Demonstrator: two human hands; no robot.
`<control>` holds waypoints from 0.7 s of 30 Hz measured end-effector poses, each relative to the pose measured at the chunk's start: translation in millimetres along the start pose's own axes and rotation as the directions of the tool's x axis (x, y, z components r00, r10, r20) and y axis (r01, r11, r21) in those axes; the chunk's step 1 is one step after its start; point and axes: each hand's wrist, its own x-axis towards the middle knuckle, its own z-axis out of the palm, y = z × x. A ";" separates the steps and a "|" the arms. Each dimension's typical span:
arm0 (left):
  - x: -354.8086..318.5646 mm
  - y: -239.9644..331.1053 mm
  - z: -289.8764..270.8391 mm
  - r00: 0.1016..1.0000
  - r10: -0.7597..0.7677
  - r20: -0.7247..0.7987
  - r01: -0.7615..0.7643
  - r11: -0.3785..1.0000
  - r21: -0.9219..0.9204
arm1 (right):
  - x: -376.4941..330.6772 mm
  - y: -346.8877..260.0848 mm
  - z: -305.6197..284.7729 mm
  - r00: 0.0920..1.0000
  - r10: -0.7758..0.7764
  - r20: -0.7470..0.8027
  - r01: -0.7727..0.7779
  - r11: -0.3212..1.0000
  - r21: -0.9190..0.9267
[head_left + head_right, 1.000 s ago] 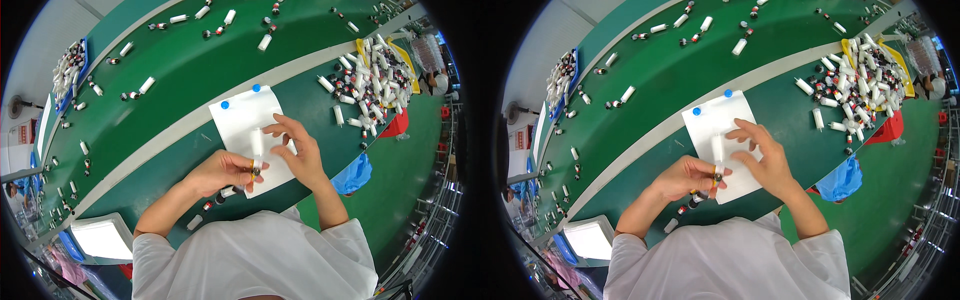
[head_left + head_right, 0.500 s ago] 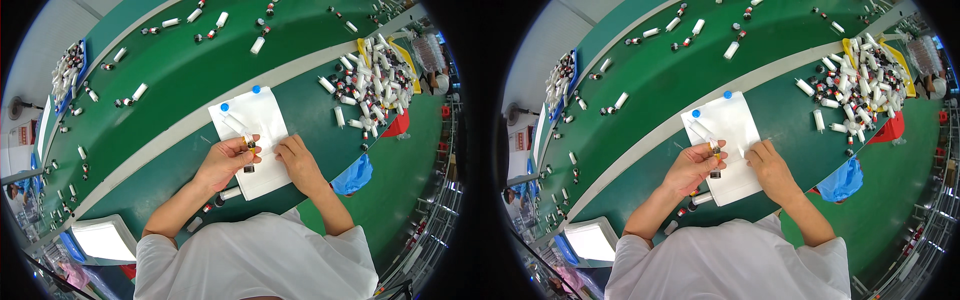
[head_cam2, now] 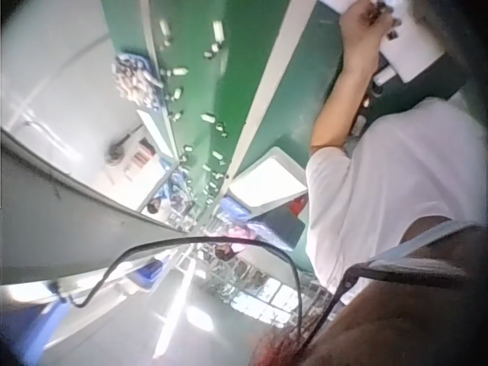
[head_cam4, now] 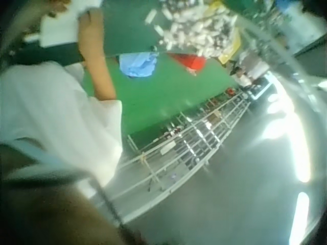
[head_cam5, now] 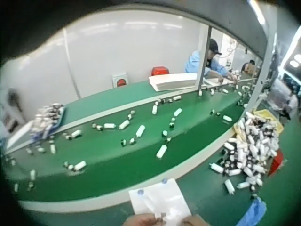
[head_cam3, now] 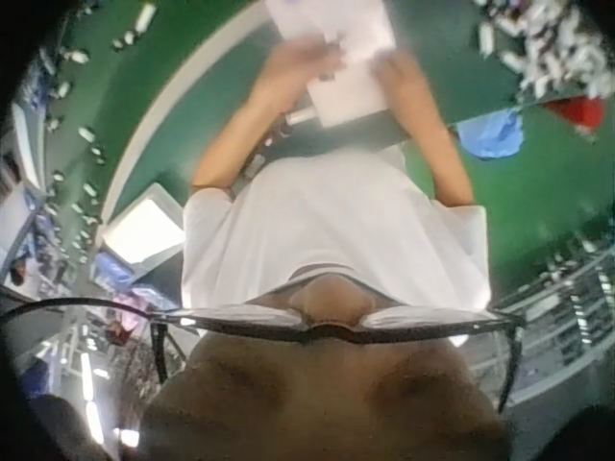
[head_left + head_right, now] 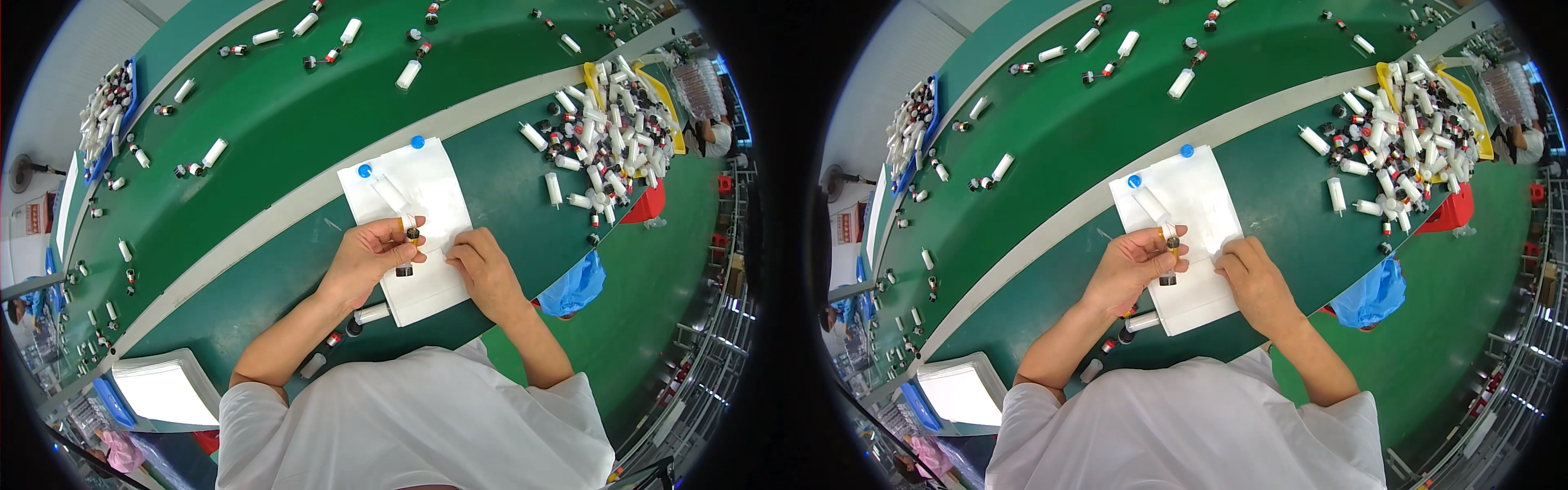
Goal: The person assembles small electronic components by hand, likely e-cigarette or vape cartridges, at a production line station. This involves combining cartridge tubes, internal components, and caps, possibly using a white paper jig for alignment.
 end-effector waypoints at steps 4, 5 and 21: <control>1.4 0.5 1.2 1.000 -0.026 0.007 0.026 0.998 0.056 | -3.4 13.0 -18.0 0.954 0.260 -0.148 -0.253 0.965 0.066; 1.0 -0.2 2.4 1.000 -0.025 0.007 0.024 0.998 0.055 | 5.7 20.0 -22.4 0.915 0.178 -0.363 -0.216 0.974 -0.069; -9.8 -9.0 27.1 0.915 0.401 0.035 -0.395 0.878 0.268 | 18.6 -30.6 28.2 0.827 0.551 0.109 -0.265 0.211 0.941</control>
